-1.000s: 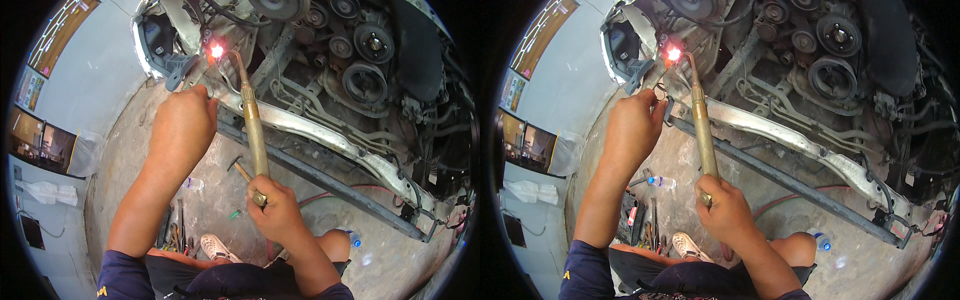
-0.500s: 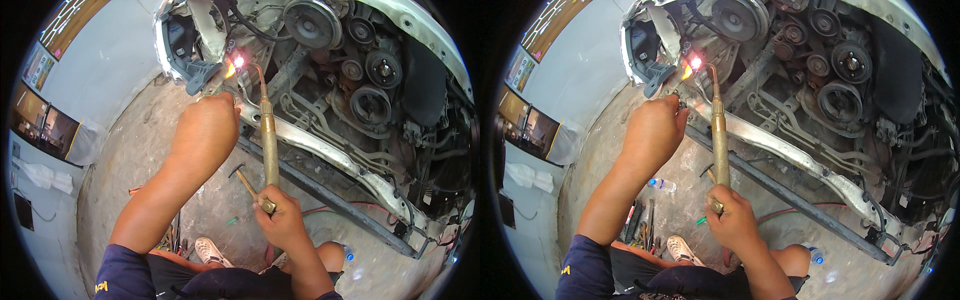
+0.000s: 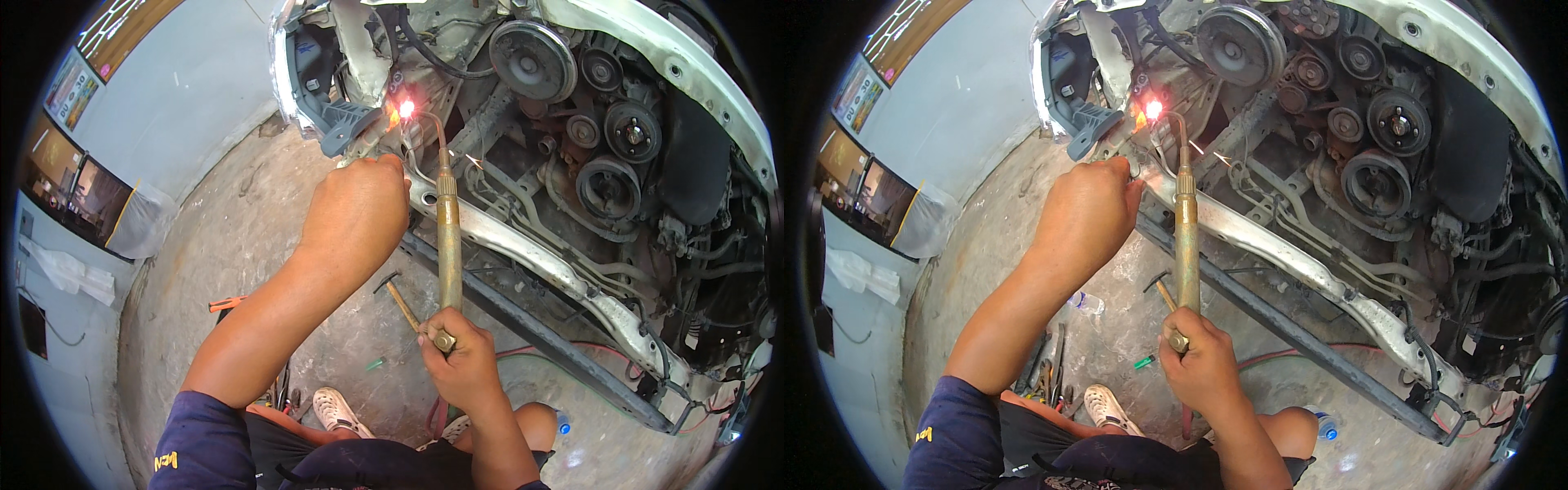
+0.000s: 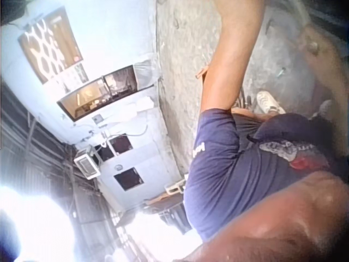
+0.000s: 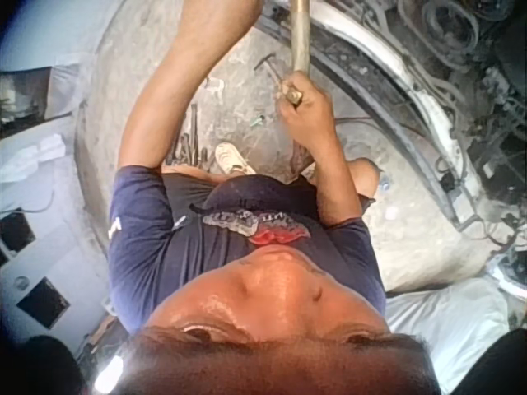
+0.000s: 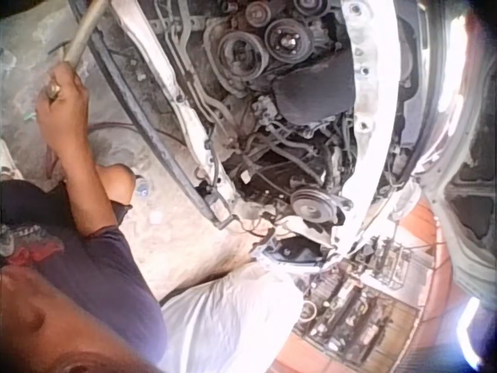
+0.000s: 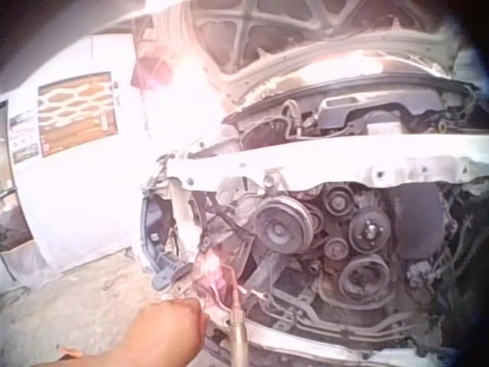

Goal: The person uses a blowtorch to heat a metal bracket on the front of a vehicle and then strikes it with a hammer to adjust its shape.

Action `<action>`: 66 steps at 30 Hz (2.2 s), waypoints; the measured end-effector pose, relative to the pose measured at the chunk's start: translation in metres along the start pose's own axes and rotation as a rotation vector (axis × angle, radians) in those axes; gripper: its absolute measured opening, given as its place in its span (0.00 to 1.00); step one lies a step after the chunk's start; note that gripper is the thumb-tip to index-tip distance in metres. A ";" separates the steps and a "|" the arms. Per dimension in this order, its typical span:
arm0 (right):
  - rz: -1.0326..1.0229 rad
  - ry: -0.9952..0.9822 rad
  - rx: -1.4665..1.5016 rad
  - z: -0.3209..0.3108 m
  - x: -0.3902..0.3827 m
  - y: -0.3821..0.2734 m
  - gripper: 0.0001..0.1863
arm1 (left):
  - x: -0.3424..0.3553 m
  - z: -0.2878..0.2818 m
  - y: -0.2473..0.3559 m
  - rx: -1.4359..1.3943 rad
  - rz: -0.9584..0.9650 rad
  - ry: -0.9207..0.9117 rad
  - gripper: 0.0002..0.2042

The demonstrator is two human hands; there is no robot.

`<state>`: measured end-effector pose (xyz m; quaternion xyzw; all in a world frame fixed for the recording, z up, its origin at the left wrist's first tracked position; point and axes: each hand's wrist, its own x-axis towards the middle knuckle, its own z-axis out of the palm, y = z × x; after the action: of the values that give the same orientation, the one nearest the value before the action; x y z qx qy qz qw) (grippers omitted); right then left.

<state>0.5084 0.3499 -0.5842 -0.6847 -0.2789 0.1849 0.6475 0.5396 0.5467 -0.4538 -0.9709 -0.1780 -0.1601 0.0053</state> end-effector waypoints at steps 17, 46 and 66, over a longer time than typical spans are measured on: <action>0.060 -0.012 0.007 -0.001 -0.001 -0.001 0.07 | 0.002 0.003 -0.004 0.014 -0.018 0.029 0.12; 0.038 -0.014 0.005 0.001 0.001 0.002 0.09 | 0.005 0.004 -0.007 -0.052 -0.083 0.038 0.12; 0.021 0.002 0.000 0.000 0.002 0.004 0.08 | 0.006 0.007 -0.009 -0.174 -0.153 0.054 0.12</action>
<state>0.5102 0.3515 -0.5877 -0.6878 -0.2709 0.1910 0.6458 0.5443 0.5581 -0.4593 -0.9466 -0.2370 -0.2010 -0.0863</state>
